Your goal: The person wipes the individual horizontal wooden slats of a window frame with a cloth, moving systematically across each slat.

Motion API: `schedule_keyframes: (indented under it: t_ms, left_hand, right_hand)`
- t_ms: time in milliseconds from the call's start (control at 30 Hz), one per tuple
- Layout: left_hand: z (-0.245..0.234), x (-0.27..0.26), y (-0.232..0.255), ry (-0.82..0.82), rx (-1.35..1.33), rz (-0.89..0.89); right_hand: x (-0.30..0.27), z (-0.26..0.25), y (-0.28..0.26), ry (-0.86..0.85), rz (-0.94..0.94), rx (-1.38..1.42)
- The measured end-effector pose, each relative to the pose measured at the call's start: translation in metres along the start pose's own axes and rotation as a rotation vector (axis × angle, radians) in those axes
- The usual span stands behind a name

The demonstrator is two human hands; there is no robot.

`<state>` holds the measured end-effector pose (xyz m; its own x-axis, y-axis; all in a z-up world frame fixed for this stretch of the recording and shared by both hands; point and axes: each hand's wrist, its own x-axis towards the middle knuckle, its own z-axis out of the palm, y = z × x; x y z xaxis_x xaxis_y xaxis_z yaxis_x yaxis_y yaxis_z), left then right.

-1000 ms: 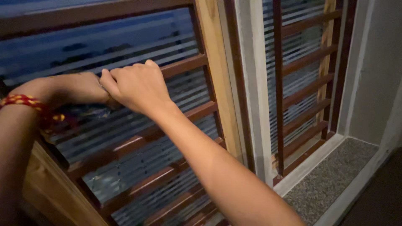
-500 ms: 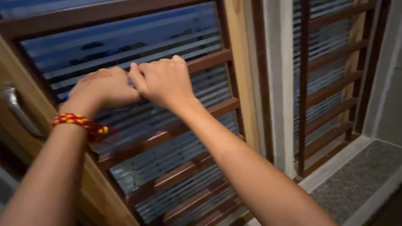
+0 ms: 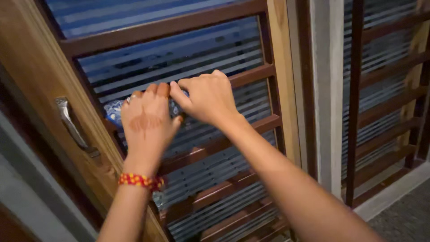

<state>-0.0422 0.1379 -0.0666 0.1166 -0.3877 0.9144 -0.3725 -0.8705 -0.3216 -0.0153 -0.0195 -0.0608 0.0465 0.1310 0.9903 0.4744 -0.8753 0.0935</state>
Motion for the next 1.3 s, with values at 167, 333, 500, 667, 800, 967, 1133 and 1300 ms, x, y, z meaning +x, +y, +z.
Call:
schedule_keyframes:
  t_ms: [167,333,500,667,800,967,1133,1300]
  left_hand:
    - [-0.016,-0.019,0.000,0.081,-0.077,0.071]
    - [-0.015,0.001,-0.022,0.010,-0.419,-0.057]
    - [-0.058,0.027,-0.005,-0.575,-1.783,-0.787]
    - [-0.102,0.066,-0.004,-0.439,-1.816,-0.466]
    - [-0.102,0.079,0.005,-0.236,-1.795,-0.432]
    - [-0.094,0.092,-0.019,-0.188,-2.038,-0.582]
    - [-0.082,0.116,-0.054,0.159,-1.283,-0.237]
    - [-0.064,0.121,-0.086,0.175,-0.247,-0.105]
  right_hand:
    - [-0.001,-0.020,0.000,-0.280,0.037,0.146]
    - [-0.024,-0.042,-0.015,-0.142,-0.085,0.338]
    - [-0.010,-0.050,-0.033,-0.193,0.050,0.583]
    - [0.026,-0.082,-0.055,0.010,0.008,0.712]
    - [0.057,-0.083,-0.084,-0.038,0.283,0.884]
    - [0.075,-0.068,-0.091,0.156,0.111,0.500]
    - [0.093,-0.055,-0.070,0.283,0.036,0.274]
    - [0.117,-0.040,-0.055,0.360,-0.002,0.049]
